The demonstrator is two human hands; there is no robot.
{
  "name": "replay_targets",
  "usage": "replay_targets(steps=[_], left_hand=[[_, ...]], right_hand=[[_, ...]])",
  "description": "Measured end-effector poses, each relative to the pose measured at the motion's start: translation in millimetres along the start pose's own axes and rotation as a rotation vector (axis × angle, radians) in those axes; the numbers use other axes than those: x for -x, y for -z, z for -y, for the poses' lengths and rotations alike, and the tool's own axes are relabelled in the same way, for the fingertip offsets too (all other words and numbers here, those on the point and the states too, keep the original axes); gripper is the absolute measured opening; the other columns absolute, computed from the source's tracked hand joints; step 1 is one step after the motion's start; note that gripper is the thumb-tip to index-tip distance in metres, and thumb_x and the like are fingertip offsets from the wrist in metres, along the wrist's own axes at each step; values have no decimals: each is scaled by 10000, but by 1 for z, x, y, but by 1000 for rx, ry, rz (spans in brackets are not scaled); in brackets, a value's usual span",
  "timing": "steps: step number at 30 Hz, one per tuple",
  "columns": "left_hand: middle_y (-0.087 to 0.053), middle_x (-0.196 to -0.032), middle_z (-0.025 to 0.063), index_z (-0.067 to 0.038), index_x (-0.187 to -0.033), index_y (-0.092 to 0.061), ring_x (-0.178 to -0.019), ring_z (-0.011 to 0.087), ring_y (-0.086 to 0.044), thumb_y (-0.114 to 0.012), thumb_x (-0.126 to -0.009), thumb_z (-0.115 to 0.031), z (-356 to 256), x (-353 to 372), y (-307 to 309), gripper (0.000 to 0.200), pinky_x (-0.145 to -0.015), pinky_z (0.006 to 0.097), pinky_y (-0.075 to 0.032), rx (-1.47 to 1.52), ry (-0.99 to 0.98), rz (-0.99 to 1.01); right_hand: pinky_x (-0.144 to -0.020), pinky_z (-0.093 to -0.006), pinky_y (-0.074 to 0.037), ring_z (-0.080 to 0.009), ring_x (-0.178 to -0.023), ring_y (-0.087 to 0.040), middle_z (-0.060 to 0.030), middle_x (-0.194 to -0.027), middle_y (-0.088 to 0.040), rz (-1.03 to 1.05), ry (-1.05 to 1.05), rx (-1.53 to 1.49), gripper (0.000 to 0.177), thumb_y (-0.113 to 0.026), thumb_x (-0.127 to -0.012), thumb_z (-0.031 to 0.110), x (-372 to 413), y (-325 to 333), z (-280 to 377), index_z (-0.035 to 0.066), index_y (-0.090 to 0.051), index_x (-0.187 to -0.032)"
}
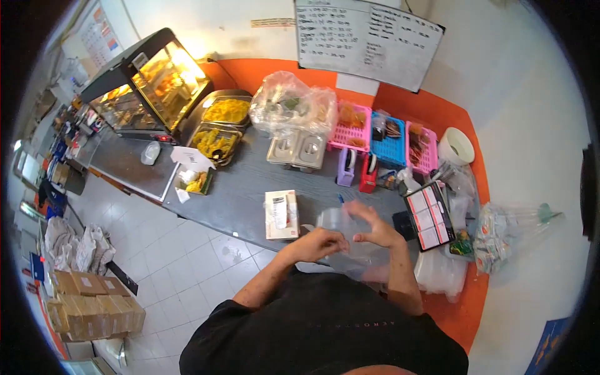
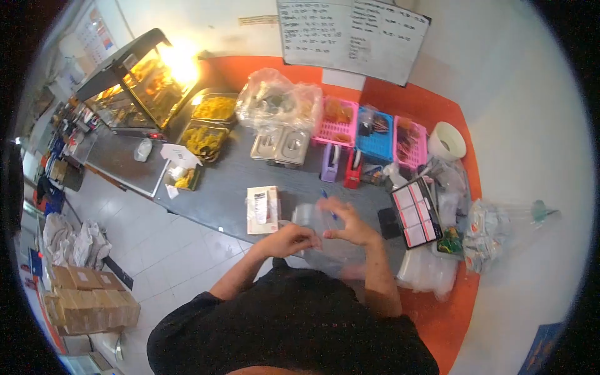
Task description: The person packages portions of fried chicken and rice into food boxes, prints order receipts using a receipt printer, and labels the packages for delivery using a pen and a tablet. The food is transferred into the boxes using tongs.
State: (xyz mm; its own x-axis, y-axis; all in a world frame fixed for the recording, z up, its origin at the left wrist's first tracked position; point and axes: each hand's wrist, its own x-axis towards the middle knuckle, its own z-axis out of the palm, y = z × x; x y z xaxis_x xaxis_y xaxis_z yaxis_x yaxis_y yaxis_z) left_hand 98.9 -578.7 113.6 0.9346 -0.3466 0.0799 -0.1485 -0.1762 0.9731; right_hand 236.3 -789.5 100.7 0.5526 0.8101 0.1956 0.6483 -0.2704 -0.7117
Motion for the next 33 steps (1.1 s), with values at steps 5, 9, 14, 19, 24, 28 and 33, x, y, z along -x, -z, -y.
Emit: replay_targets(steps=[5,9,14,19,24,28,33], left_hand=[[-687,-920,74,-2,-1018,-637,-822,155,-655,-611,-922,-185,-4,18,10,208,-684,294,-547,41,92,-38],[-678,-924,31,-40,-999,-670,-820,95,-630,-663,-891,-196,7,43,12,190,-628,253,-562,325,327,-152],[-699,-906,30,-32,-1024,-677,-786,93,-640,-692,-868,-198,6,60,3,228,-594,246,-549,331,292,-248],[-689,-897,47,-6,-961,-671,-780,84,-623,-687,-873,-196,-1,66,-18,210,-631,243,-525,294,398,-436],[-683,-929,64,-21,-1082,-645,-858,135,-648,-636,-905,-163,22,80,-57,227,-716,271,-542,567,243,-477],[-676,-931,79,-3,-1047,-643,-839,154,-658,-643,-902,-188,35,87,-80,235,-746,297,-559,734,351,-765],[-650,-964,72,-2,-1002,-622,-870,158,-634,-591,-943,-254,13,75,-95,261,-746,319,-553,798,333,-835]], right_hand=[[-778,-350,-490,-241,-861,-670,-112,-953,-707,309,-289,-834,314,-724,-827,284,-38,-26,6,30,-682,-1006],[-593,-311,-486,-221,-657,-681,-126,-771,-708,-67,-177,-263,184,-674,-859,182,-49,-19,58,1,-688,-885],[-553,-339,-466,-256,-628,-670,-170,-716,-667,-110,27,-169,204,-682,-845,202,-55,-27,83,-2,-666,-835],[-513,-376,-441,-294,-592,-633,-139,-670,-648,-96,125,-30,236,-715,-812,246,-57,-26,89,18,-655,-811],[-496,-403,-411,-294,-540,-590,-106,-601,-597,-423,245,294,299,-744,-782,277,-52,-35,93,16,-612,-720],[-542,-368,-446,-264,-563,-617,-100,-638,-629,-247,177,80,271,-765,-767,240,-14,-46,72,1,-638,-757],[-621,-260,-486,-137,-676,-644,-68,-746,-679,341,-208,-357,168,-728,-805,123,24,-68,70,-34,-691,-850]])
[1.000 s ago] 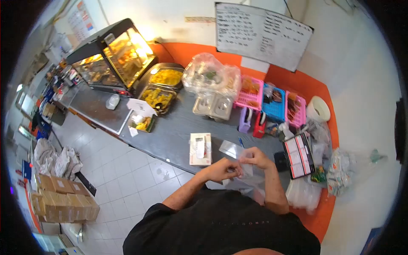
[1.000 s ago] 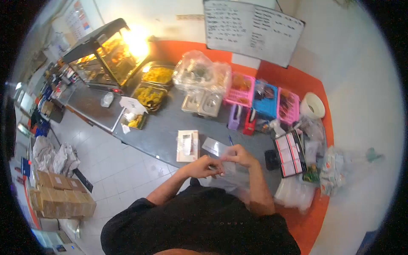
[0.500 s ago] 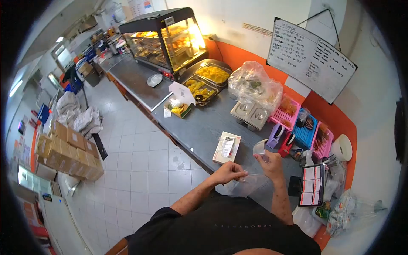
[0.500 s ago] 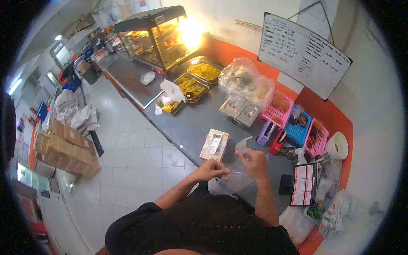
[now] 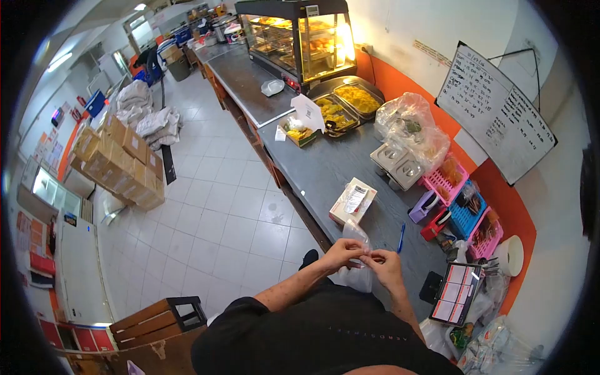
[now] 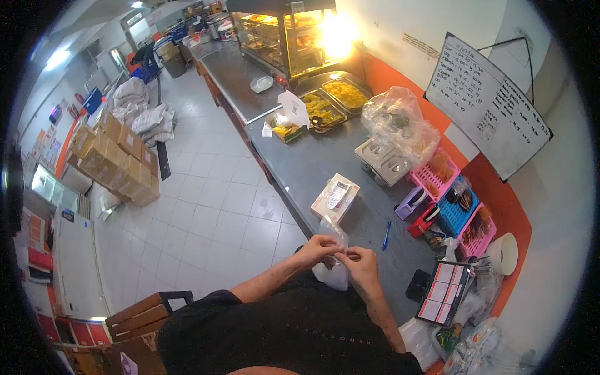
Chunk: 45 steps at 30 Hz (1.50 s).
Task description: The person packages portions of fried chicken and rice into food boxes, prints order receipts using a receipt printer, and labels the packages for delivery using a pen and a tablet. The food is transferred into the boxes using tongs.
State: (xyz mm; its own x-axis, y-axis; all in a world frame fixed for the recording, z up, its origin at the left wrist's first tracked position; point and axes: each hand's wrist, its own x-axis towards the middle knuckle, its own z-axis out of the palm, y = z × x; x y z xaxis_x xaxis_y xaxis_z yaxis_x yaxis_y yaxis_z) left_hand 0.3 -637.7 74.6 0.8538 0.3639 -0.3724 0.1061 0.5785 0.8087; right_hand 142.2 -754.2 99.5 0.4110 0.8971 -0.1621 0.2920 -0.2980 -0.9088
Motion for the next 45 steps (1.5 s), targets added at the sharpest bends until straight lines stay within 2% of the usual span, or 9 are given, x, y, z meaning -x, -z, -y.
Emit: replay_targets(steps=[11,19,23,28,33,38,40,41,45], left_hand=[[-646,-1000,88,-10,-1030,-614,-876,181,-628,-600,-911,-116,25,-23,-18,160,-783,305,-502,159,-243,14],[-488,-683,32,-60,-765,-477,-566,122,-463,-518,-862,5,10,-25,-6,123,-513,272,-432,761,-441,-496],[-432,-585,-29,-106,-643,-422,-471,72,-368,-544,-892,-73,-15,-16,20,280,-406,255,-340,721,-555,-628],[-426,-490,61,-46,-576,-484,-477,115,-397,-744,-799,-200,-46,5,26,376,-447,325,-360,-498,-687,-690],[-616,-704,152,-24,-835,-605,-697,377,-604,-694,-793,-172,-46,32,-41,178,-615,401,-473,-1058,-797,-419],[-651,-847,179,-48,-964,-582,-822,396,-626,-599,-811,-100,33,44,91,163,-681,479,-483,-1300,-364,-771],[-659,-861,193,-48,-964,-577,-821,382,-641,-603,-826,-104,69,22,142,151,-692,455,-497,-1026,-195,-795],[-660,-874,206,-41,-962,-572,-826,368,-649,-599,-824,-94,60,6,152,150,-682,439,-500,-1010,-195,-810],[-538,-633,63,-62,-960,-575,-574,213,-561,-581,-810,54,-118,44,24,190,-540,313,-453,-845,-1527,-1184]], right_hand=[[-593,-214,-408,-83,-683,-550,-18,-794,-644,-484,-89,-684,116,-609,-867,63,-9,42,-59,7,-682,-936],[-724,-265,-467,-160,-816,-612,-67,-936,-671,-1147,20,-262,169,-574,-878,50,-14,126,-131,-35,-654,-999],[-797,-287,-478,-201,-866,-630,-89,-926,-682,-805,172,103,189,-592,-882,87,-10,116,-123,-11,-664,-1027],[-878,-406,-439,-241,-1104,-515,-104,-1385,-424,-47,292,-42,919,-827,-630,204,18,73,-9,113,-352,-1411],[-807,-447,-452,-296,-961,-543,-157,-1133,-560,-249,484,177,491,-675,-739,184,-13,3,3,67,-552,-1199],[-715,-442,-477,-352,-834,-562,-191,-914,-603,-703,553,298,212,-485,-817,100,-5,45,-34,29,-647,-933],[-682,-445,-482,-347,-768,-563,-182,-840,-575,235,-25,753,179,-477,-811,45,3,48,-61,1,-624,-904],[-682,-445,-482,-347,-768,-563,-182,-840,-575,207,-73,736,179,-477,-811,45,12,48,-53,1,-624,-904],[-629,-405,-518,-280,-749,-608,-113,-837,-627,-1122,716,448,139,-564,-858,98,27,94,53,12,-642,-935]])
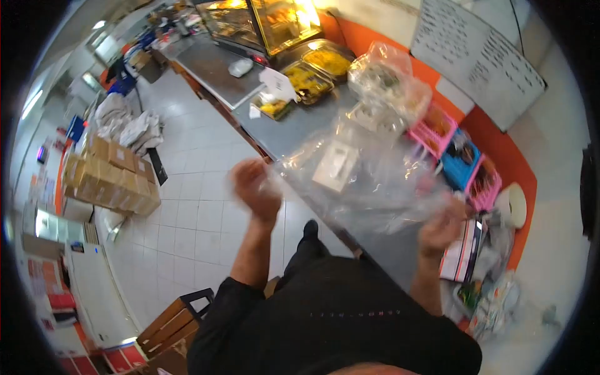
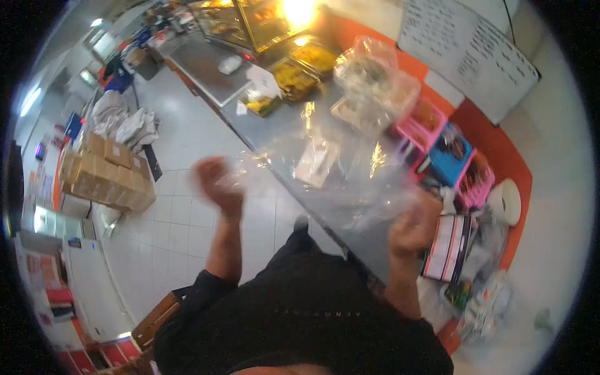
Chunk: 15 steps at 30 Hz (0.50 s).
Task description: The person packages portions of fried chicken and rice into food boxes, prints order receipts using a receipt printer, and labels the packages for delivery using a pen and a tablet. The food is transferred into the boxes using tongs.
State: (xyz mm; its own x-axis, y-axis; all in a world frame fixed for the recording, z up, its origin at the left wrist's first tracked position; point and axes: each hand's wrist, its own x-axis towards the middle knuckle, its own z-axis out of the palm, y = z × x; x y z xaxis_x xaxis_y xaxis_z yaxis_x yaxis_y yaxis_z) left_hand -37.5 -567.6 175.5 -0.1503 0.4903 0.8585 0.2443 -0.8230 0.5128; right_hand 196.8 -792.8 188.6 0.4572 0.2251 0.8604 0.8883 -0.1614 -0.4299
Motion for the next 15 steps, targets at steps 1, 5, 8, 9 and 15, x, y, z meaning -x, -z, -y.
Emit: replay_targets(steps=[1,5,8,9,15], left_hand=[[-538,-633,63,-62,-960,-575,-574,213,-561,-581,-810,54,61,54,83,190,-540,313,-453,11,22,38],[-642,-765,41,-60,-853,-664,-650,215,-603,-627,-828,-83,21,52,18,50,-581,355,-477,24,-21,1309],[-684,-1001,38,-52,-991,-692,-966,198,-613,-591,-908,-162,63,129,50,171,-893,342,-458,696,682,2108],[-673,-1049,43,-45,-1027,-688,-1031,177,-581,-581,-924,-194,48,116,53,210,-949,334,-417,683,847,2103],[-574,-821,39,-83,-677,-528,-776,167,-586,-528,-912,-181,37,114,54,254,-684,283,-469,1775,1985,874]], right_hand=[[-668,-375,-534,-272,-774,-624,-123,-903,-633,-250,154,-18,167,-526,-903,108,-15,10,16,0,-623,-985],[-730,-357,-521,-263,-828,-630,-172,-903,-651,699,-37,175,187,-545,-856,48,46,10,-43,21,-673,-989],[-701,-404,-521,-279,-822,-635,-158,-840,-658,927,-808,-227,297,-500,-834,30,174,37,-92,44,-609,-1110],[-687,-404,-526,-286,-798,-639,-144,-835,-661,903,-1086,-382,313,-492,-845,40,192,47,-96,55,-572,-1146],[-716,-342,-530,-217,-832,-623,-104,-939,-605,722,-1844,-1149,377,-609,-827,95,162,67,-70,48,-484,-1179]])
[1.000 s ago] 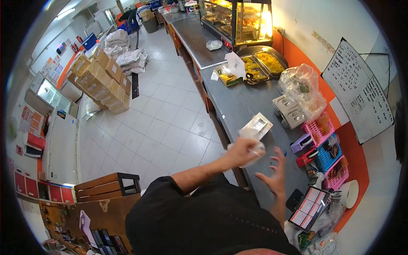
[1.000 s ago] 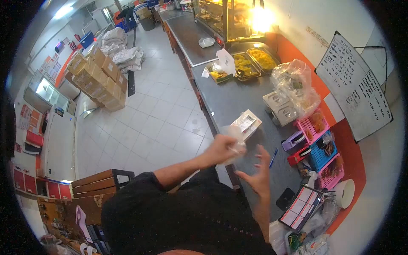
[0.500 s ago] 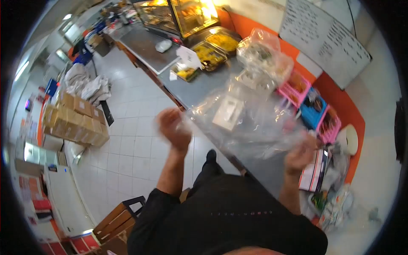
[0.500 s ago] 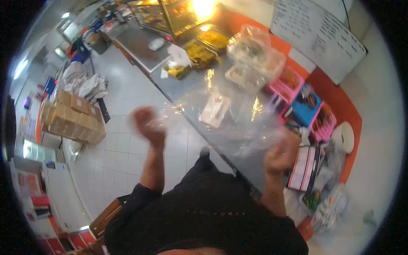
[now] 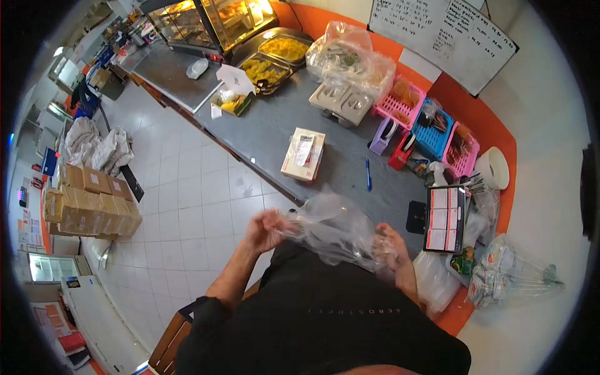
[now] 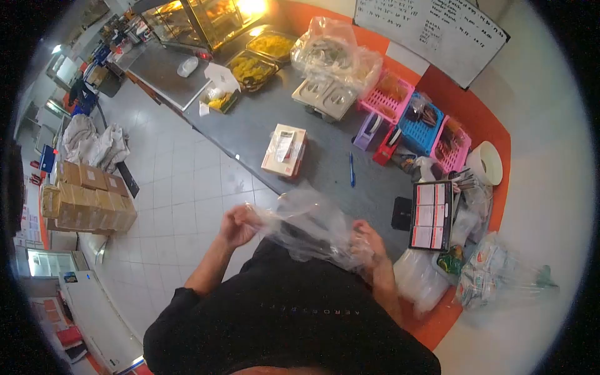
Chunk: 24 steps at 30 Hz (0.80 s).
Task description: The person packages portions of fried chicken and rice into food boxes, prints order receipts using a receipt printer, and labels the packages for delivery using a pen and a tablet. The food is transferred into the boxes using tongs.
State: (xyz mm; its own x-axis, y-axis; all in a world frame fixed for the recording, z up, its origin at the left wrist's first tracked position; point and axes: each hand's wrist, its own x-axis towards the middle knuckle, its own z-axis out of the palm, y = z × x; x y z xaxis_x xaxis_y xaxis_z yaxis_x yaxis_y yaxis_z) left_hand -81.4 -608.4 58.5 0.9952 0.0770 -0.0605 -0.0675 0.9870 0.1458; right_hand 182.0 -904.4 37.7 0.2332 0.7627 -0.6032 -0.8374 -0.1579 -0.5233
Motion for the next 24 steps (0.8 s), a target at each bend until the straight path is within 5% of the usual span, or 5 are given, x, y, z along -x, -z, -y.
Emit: replay_targets(steps=[5,7,10,18,24], left_hand=[[-450,-652,-15,-105,-787,-452,-509,69,-424,-632,-862,-246,-25,1,-36,241,-442,200,-345,-432,-221,-163],[-492,-701,-30,-96,-835,-474,-541,78,-430,-684,-830,-245,-28,2,-50,257,-474,215,-339,-1728,-204,-434],[-555,-770,-37,-62,-946,-575,-611,87,-489,-670,-846,-242,-30,23,-10,227,-521,242,-378,-1966,-138,-800],[-559,-750,29,-80,-778,-547,-707,173,-553,-520,-903,-315,-120,47,5,267,-686,332,-478,-150,-326,-224],[-467,-562,5,-69,-703,-523,-468,112,-442,-547,-888,-337,-248,76,25,326,-439,263,-382,-778,136,-191]], right_hand=[[-740,-359,-536,-199,-873,-617,-77,-919,-627,203,539,1288,356,-632,-880,186,-31,-30,0,74,-539,-1205],[-757,-393,-543,-199,-894,-620,-81,-926,-634,-97,413,1068,318,-617,-889,177,-47,-34,3,67,-554,-1181],[-784,-439,-558,-172,-840,-622,-70,-900,-638,-252,203,381,239,-590,-896,162,-56,-42,5,66,-586,-1114],[-558,-229,-433,-88,-604,-524,-18,-778,-614,387,-74,508,174,-610,-870,158,-84,-109,27,5,-630,-949],[-520,-214,-358,-41,-600,-448,30,-642,-532,526,339,266,274,-632,-895,265,-168,-189,46,-6,-618,-860]])
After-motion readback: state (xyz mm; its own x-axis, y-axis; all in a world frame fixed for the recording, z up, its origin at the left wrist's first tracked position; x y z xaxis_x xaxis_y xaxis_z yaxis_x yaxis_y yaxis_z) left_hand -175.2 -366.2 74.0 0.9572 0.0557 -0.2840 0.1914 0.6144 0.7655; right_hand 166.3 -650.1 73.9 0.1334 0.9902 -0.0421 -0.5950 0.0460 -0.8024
